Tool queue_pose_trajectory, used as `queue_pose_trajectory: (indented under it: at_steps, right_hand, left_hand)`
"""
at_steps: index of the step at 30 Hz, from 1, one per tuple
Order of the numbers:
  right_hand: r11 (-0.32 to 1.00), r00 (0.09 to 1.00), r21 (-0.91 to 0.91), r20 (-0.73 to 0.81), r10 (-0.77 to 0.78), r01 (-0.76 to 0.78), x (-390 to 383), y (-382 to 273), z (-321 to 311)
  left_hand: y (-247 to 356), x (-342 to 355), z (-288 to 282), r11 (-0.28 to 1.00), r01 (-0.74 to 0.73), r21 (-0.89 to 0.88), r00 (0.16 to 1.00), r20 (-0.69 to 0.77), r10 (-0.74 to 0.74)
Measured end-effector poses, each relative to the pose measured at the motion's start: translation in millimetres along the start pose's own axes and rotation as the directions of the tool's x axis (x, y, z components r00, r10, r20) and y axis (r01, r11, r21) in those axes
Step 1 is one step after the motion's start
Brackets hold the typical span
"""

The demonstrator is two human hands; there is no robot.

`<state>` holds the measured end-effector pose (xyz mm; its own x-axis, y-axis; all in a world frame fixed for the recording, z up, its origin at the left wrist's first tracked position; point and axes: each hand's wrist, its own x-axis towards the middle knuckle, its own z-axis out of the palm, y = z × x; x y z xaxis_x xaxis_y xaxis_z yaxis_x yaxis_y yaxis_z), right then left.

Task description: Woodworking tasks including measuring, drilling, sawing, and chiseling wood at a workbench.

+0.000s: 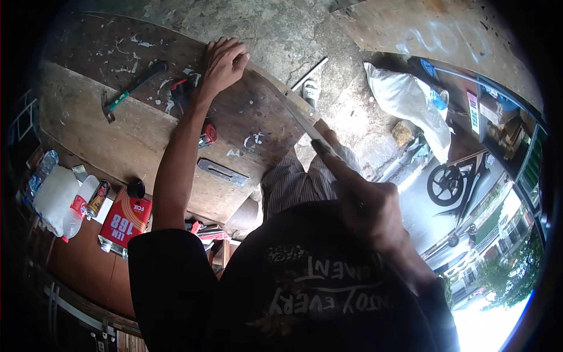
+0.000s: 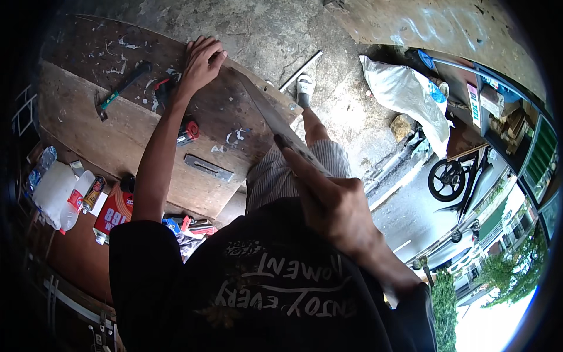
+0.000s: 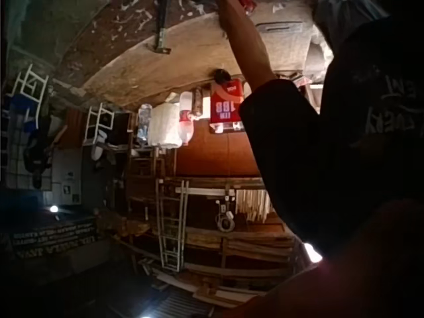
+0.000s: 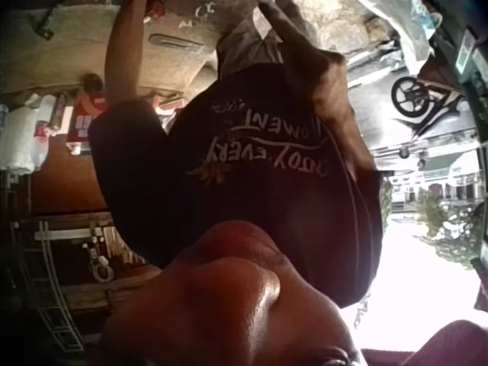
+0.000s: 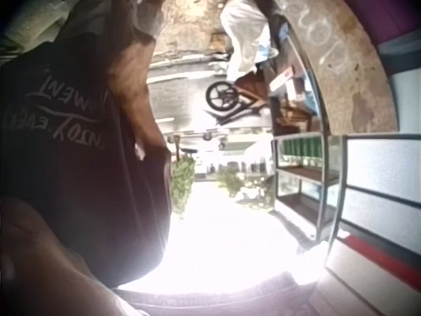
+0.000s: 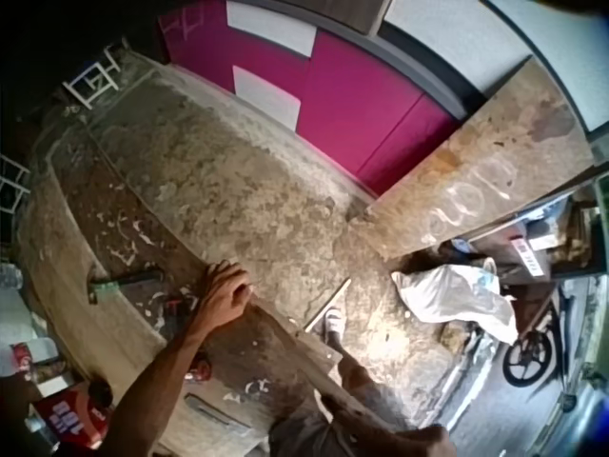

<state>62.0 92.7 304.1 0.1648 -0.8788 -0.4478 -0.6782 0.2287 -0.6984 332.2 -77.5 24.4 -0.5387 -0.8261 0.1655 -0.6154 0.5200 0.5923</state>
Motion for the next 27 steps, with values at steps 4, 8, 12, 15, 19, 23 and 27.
queue_pose_trajectory:
  at_steps: [4,8,12,15,19,23,27]
  right_hand:
    - [0.996,0.995,-0.036,-0.051,-0.083,0.081,42,10,13]
    - [0.999,0.999,0.022,0.024,-0.030,0.030,92,42,52]
    - [0.998,0.999,0.052,-0.032,-0.028,0.029,-9,1,-2]
    - [0.997,0.996,0.007,-0.049,-0.077,0.078,19,12,8]
    - [0.981,0.978,0.059,-0.112,-0.177,0.185,93,49,52]
    - [0.999,0.996,0.016,0.078,0.044,-0.046,21,-1,1]
    - [0.999,1.000,0.033,-0.009,-0.008,0.009,-18,-3,-22]
  left_hand:
    - [-6,7,9,1.000,-0.001,0.005,1.000,-0.013,0.001]
    - [-9,11,14,0.999,0.011,-0.041,1.000,0.007,-0.011]
    - [-7,2,1,0.998,0.033,-0.053,0.998,0.056,-0.030]
    - [-10,7,6,1.000,0.016,-0.027,0.999,0.033,-0.015]
    - [-7,15,23,0.996,-0.041,-0.083,0.997,-0.066,0.035]
    - [-24,6,2,0.999,0.039,-0.037,0.995,0.094,-0.035]
    - [-14,5,4,0.999,0.036,-0.017,0.996,0.086,-0.034]
